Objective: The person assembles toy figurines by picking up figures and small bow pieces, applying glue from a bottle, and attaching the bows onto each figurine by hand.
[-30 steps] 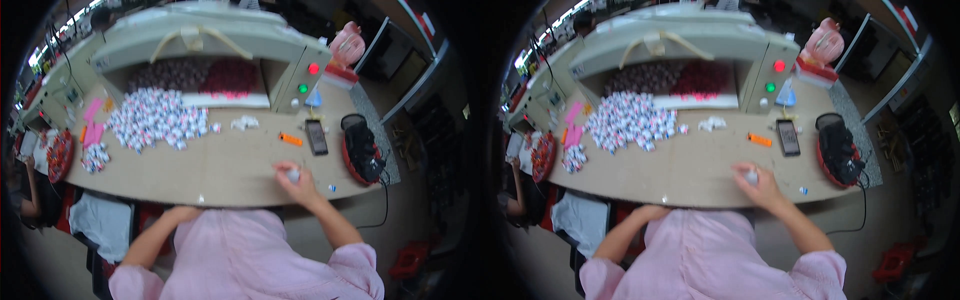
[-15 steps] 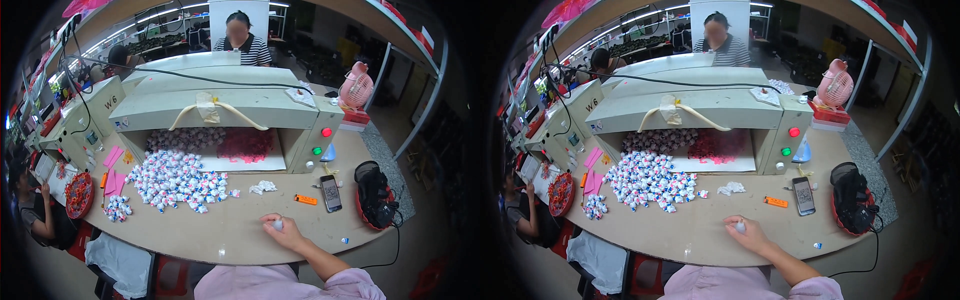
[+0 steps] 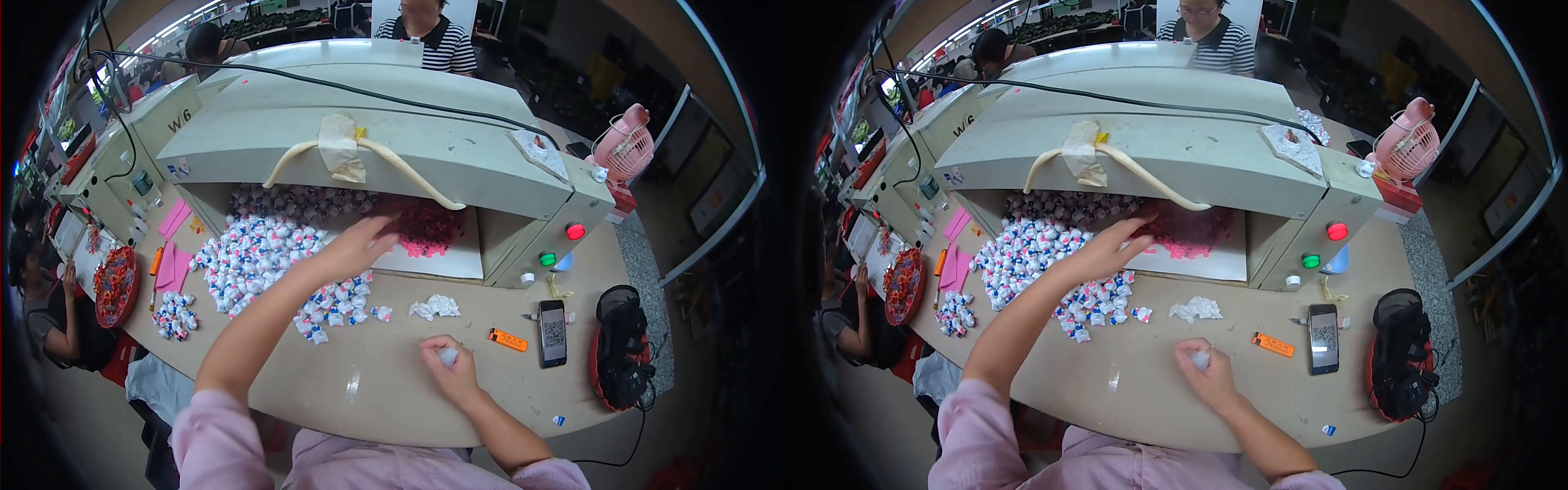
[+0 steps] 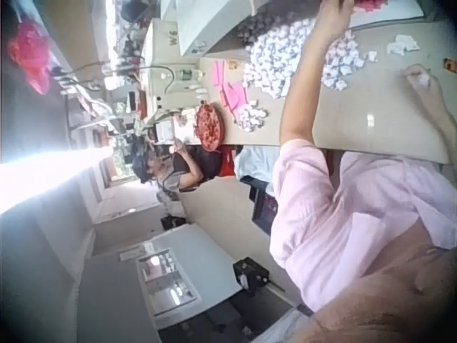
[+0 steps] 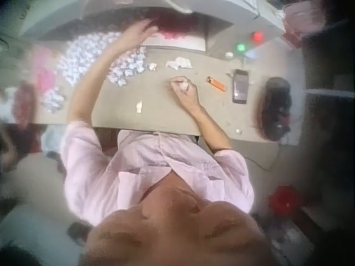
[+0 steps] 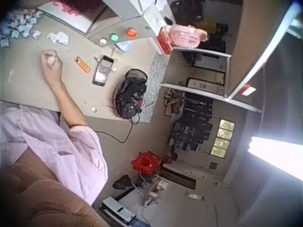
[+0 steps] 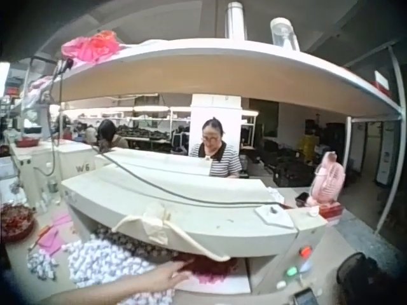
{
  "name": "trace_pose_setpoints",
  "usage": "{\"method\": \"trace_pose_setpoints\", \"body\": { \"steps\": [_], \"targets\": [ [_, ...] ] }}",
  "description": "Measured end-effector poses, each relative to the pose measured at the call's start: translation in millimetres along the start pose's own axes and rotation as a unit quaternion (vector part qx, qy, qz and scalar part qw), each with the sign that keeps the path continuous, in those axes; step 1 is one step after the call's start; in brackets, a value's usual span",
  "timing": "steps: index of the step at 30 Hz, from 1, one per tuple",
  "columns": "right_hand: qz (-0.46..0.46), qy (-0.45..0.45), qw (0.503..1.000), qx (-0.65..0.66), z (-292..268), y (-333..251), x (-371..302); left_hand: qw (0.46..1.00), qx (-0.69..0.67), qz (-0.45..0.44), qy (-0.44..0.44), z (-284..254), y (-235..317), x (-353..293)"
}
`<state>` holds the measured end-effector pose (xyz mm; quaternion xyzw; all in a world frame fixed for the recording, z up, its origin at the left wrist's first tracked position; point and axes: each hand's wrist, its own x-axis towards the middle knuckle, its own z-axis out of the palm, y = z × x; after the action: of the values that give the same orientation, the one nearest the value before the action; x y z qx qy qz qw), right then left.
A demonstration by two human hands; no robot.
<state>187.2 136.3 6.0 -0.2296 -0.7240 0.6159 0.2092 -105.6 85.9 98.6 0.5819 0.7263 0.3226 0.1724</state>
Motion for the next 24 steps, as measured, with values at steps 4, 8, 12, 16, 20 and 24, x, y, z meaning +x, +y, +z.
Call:
{"method": "trace_pose_setpoints", "body": {
  "steps": [4, 8, 12, 16, 20, 24],
  "targets": [
    [-0.008, -0.013, 1.000, -0.015, -1, -7, 0, 0.946, 0.206, 0.126, 0.215, 51, -69, 145],
    [0.019, 0.011, 1.000, -0.012, -11, -11, -1, 0.948, 0.195, 0.140, 0.208, 58, -75, 165],
    [-0.018, 0.090, 0.995, 0.034, -31, -6, 12, 0.956, 0.179, 0.159, 0.170, 53, -83, 164],
    [0.026, 0.282, 0.944, 0.170, -69, -22, 38, 0.954, 0.191, 0.168, 0.161, 56, -88, 158],
    [-0.079, 0.422, 0.903, -0.001, -101, -14, 59, 0.953, 0.199, 0.171, 0.152, 53, -83, 158],
    [-0.040, 0.428, 0.898, -0.094, -106, -8, 68, 0.950, 0.215, 0.166, 0.157, 52, -88, 154]
  ]
}}
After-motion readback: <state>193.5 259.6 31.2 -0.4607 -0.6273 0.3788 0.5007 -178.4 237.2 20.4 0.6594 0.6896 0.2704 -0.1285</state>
